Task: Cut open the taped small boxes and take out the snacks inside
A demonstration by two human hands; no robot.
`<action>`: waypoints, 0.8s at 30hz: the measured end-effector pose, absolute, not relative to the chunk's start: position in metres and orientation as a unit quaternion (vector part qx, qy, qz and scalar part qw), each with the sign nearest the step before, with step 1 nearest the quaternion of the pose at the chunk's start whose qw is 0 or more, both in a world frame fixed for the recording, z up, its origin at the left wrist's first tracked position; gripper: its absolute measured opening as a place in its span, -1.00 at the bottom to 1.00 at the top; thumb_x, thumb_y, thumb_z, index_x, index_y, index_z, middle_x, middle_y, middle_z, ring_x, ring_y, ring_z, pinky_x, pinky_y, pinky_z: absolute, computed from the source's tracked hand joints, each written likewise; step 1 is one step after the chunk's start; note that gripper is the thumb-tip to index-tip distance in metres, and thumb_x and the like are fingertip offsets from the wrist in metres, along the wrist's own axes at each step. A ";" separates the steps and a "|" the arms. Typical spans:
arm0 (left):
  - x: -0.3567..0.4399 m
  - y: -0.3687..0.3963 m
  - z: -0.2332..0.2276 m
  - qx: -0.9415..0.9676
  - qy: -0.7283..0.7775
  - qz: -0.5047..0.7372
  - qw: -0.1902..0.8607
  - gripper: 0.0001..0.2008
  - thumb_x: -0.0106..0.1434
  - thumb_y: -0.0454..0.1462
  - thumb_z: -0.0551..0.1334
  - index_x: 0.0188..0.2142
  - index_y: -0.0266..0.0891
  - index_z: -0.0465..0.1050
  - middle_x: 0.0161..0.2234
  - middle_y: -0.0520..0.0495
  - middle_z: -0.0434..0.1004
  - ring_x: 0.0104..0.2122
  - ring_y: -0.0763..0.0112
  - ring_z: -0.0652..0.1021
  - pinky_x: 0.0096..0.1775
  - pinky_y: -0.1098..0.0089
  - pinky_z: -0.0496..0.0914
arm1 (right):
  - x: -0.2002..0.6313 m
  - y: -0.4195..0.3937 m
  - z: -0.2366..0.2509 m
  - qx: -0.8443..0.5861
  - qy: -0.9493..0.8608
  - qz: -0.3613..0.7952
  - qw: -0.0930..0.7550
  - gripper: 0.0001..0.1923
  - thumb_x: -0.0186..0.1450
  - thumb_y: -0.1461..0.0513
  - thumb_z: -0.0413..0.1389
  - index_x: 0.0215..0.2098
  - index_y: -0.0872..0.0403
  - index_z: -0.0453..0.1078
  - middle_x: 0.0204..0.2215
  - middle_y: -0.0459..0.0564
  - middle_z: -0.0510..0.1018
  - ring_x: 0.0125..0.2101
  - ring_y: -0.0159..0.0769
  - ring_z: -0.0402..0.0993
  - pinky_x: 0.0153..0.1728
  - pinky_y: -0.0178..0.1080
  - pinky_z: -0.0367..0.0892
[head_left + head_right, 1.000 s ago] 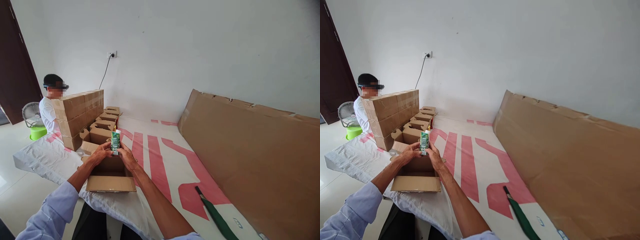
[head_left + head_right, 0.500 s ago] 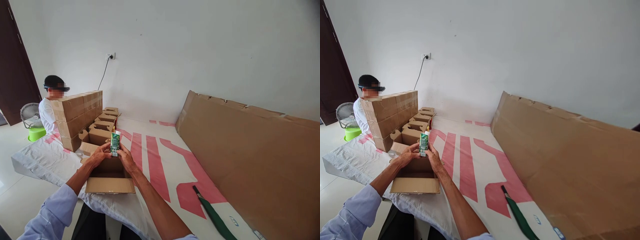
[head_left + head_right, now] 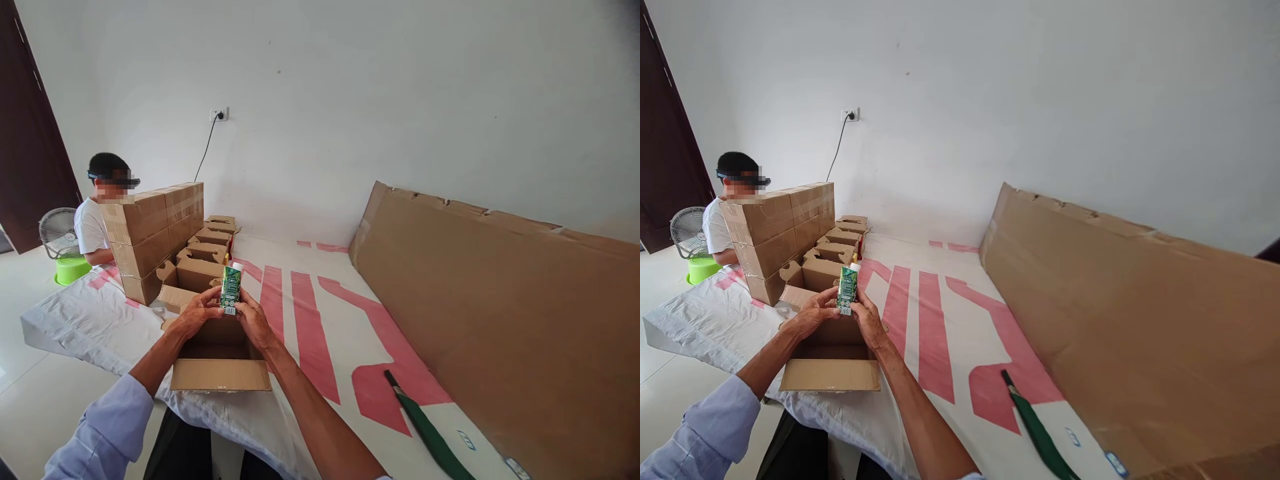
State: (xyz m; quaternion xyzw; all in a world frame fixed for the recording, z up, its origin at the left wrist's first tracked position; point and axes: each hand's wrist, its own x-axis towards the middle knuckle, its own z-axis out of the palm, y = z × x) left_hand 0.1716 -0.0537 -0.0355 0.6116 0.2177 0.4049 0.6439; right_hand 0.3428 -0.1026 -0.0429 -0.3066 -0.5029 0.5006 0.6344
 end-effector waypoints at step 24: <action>0.170 -0.063 -0.033 0.624 0.208 0.414 0.630 -0.29 0.05 -0.27 0.58 0.24 -0.09 0.59 0.07 -0.20 0.69 -0.10 0.18 0.63 -0.05 0.25 0.45 | 0.349 -0.105 -0.054 -0.266 -0.509 0.501 0.648 -0.42 0.29 0.10 0.21 0.28 -0.11 0.49 0.14 -0.07 0.65 0.25 0.00 0.45 0.24 0.02 0.38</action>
